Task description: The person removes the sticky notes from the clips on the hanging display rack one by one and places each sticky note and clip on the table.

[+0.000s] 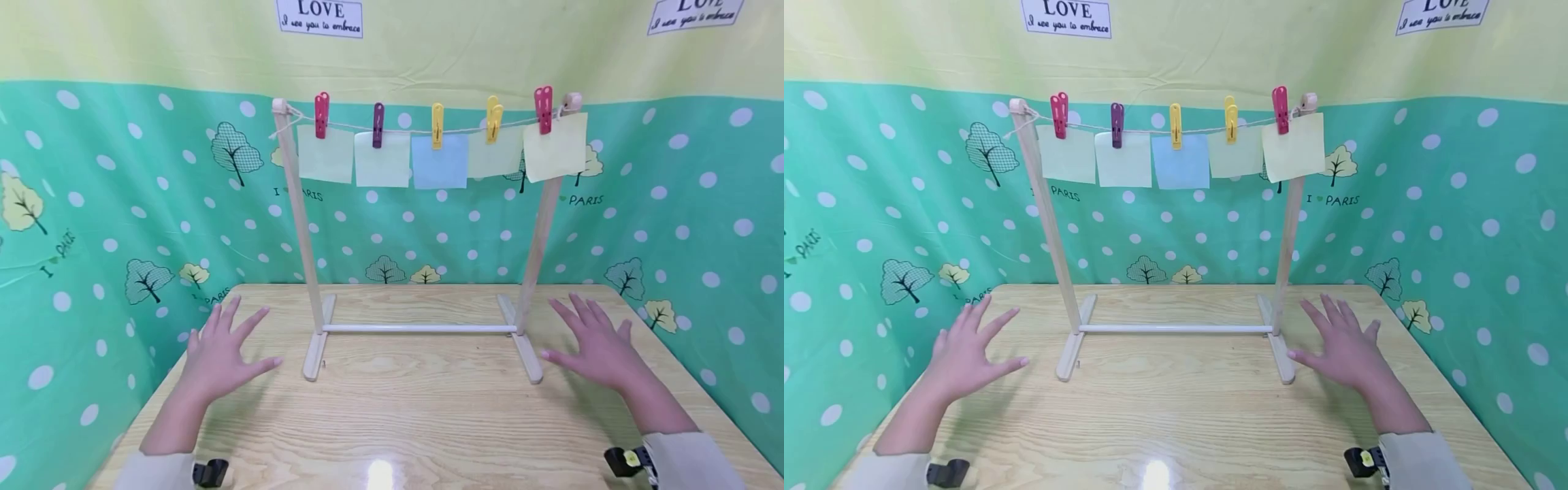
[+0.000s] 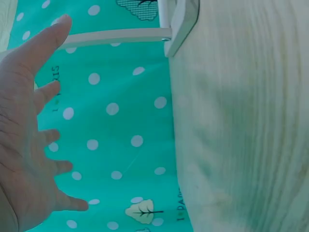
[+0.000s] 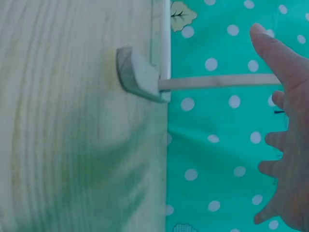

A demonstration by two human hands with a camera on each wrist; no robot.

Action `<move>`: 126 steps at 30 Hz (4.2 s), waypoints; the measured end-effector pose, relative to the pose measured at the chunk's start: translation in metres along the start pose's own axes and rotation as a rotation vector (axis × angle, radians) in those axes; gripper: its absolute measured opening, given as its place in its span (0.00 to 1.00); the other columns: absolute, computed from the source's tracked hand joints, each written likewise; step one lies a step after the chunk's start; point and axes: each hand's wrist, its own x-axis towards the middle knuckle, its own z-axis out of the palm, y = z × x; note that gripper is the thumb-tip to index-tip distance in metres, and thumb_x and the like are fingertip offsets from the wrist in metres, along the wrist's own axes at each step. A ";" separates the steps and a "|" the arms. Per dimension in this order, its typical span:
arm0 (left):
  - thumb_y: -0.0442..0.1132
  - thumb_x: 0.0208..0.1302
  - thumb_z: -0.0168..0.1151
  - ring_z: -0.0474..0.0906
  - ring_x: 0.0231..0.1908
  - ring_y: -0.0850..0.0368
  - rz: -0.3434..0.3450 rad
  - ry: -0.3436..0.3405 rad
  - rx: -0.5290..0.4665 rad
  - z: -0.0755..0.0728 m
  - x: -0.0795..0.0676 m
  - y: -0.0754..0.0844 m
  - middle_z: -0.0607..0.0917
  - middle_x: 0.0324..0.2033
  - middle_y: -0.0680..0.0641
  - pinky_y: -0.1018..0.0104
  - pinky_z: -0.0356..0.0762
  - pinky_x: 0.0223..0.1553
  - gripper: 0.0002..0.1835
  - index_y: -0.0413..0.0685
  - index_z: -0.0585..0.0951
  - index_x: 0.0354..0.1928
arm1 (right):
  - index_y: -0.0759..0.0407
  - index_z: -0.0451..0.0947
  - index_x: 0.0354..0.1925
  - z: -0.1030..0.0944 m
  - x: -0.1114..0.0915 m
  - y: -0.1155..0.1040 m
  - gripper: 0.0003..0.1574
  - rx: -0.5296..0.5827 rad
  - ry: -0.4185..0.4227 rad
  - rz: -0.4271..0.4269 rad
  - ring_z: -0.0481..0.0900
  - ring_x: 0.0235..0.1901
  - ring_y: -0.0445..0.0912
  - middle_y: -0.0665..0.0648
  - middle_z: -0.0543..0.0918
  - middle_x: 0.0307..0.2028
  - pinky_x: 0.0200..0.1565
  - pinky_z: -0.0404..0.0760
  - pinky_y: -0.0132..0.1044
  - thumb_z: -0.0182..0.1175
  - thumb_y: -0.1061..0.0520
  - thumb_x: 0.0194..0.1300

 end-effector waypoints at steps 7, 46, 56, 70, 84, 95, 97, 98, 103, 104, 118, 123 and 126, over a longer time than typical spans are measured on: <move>0.67 0.45 0.72 0.50 0.66 0.26 0.023 0.065 -0.063 -0.009 0.006 0.005 0.51 0.73 0.36 0.17 0.53 0.48 0.51 0.60 0.66 0.71 | 0.51 0.49 0.77 -0.008 0.007 -0.014 0.62 0.055 0.046 -0.076 0.49 0.67 0.75 0.73 0.50 0.72 0.49 0.42 0.87 0.67 0.32 0.56; 0.42 0.39 0.83 0.63 0.58 0.34 0.166 0.200 -0.406 -0.051 0.038 0.023 0.68 0.59 0.35 0.34 0.66 0.48 0.43 0.41 0.76 0.61 | 0.48 0.54 0.75 -0.019 0.047 -0.099 0.58 0.243 -0.003 -0.315 0.48 0.71 0.67 0.64 0.51 0.74 0.60 0.61 0.72 0.69 0.34 0.55; 0.40 0.40 0.83 0.64 0.60 0.33 0.172 0.172 -0.457 -0.065 0.047 0.031 0.68 0.62 0.38 0.29 0.66 0.52 0.44 0.42 0.74 0.63 | 0.43 0.53 0.75 -0.020 0.056 -0.121 0.57 0.329 -0.011 -0.320 0.49 0.72 0.63 0.56 0.49 0.76 0.61 0.61 0.71 0.67 0.31 0.56; 0.40 0.44 0.81 0.63 0.60 0.34 0.144 0.144 -0.517 -0.078 0.055 0.036 0.67 0.62 0.38 0.30 0.65 0.57 0.40 0.46 0.76 0.63 | 0.49 0.61 0.73 -0.019 0.068 -0.142 0.54 0.368 0.037 -0.382 0.53 0.72 0.59 0.56 0.55 0.74 0.64 0.63 0.63 0.75 0.43 0.53; 0.38 0.45 0.80 0.65 0.59 0.45 0.151 0.155 -0.520 -0.095 0.065 0.042 0.70 0.61 0.42 0.49 0.70 0.52 0.39 0.47 0.76 0.63 | 0.56 0.71 0.65 -0.017 0.083 -0.159 0.44 0.394 0.105 -0.434 0.62 0.67 0.58 0.59 0.68 0.68 0.64 0.65 0.59 0.75 0.50 0.53; 0.37 0.46 0.80 0.70 0.56 0.50 0.138 0.140 -0.522 -0.104 0.078 0.051 0.74 0.57 0.45 0.46 0.73 0.55 0.35 0.45 0.79 0.59 | 0.57 0.75 0.61 -0.017 0.096 -0.181 0.40 0.403 0.159 -0.477 0.67 0.64 0.55 0.57 0.72 0.63 0.64 0.68 0.54 0.76 0.49 0.52; 0.37 0.46 0.80 0.71 0.54 0.55 0.133 0.140 -0.518 -0.105 0.079 0.052 0.76 0.56 0.47 0.53 0.74 0.55 0.35 0.47 0.78 0.60 | 0.56 0.75 0.61 -0.019 0.098 -0.186 0.39 0.413 0.169 -0.478 0.67 0.64 0.54 0.56 0.72 0.63 0.64 0.68 0.53 0.75 0.49 0.53; 0.37 0.46 0.80 0.71 0.53 0.57 0.134 0.141 -0.517 -0.105 0.079 0.052 0.76 0.55 0.47 0.58 0.74 0.55 0.35 0.47 0.78 0.60 | 0.56 0.75 0.61 -0.020 0.100 -0.188 0.38 0.417 0.175 -0.482 0.67 0.64 0.53 0.56 0.72 0.63 0.64 0.68 0.53 0.75 0.49 0.53; 0.36 0.48 0.79 0.74 0.51 0.60 0.148 0.137 -0.542 -0.109 0.081 0.054 0.77 0.54 0.50 0.75 0.72 0.51 0.34 0.49 0.78 0.60 | 0.57 0.75 0.60 -0.024 0.107 -0.201 0.37 0.445 0.221 -0.499 0.68 0.64 0.52 0.55 0.73 0.63 0.65 0.68 0.50 0.75 0.49 0.54; 0.36 0.48 0.79 0.74 0.51 0.59 0.152 0.136 -0.550 -0.111 0.082 0.055 0.77 0.54 0.50 0.76 0.72 0.51 0.34 0.49 0.78 0.60 | 0.57 0.75 0.60 -0.025 0.108 -0.203 0.37 0.449 0.231 -0.501 0.68 0.64 0.52 0.56 0.73 0.63 0.65 0.67 0.50 0.74 0.49 0.54; 0.29 0.49 0.76 0.77 0.49 0.61 0.226 0.159 -0.680 -0.130 0.092 0.063 0.80 0.50 0.56 0.77 0.74 0.50 0.30 0.44 0.81 0.57 | 0.59 0.76 0.59 -0.032 0.122 -0.228 0.32 0.579 0.354 -0.497 0.74 0.56 0.47 0.55 0.78 0.57 0.57 0.76 0.43 0.72 0.54 0.58; 0.29 0.49 0.76 0.75 0.51 0.62 0.235 0.171 -0.703 -0.138 0.098 0.068 0.80 0.51 0.52 0.75 0.74 0.52 0.28 0.43 0.82 0.55 | 0.59 0.78 0.57 -0.031 0.131 -0.237 0.28 0.644 0.374 -0.483 0.76 0.53 0.47 0.54 0.79 0.54 0.55 0.78 0.39 0.72 0.54 0.59; 0.29 0.49 0.76 0.75 0.50 0.61 0.230 0.173 -0.714 -0.143 0.102 0.072 0.80 0.51 0.49 0.76 0.75 0.51 0.27 0.43 0.82 0.55 | 0.58 0.78 0.56 -0.029 0.138 -0.243 0.27 0.707 0.354 -0.460 0.76 0.52 0.47 0.53 0.80 0.52 0.56 0.78 0.38 0.70 0.53 0.60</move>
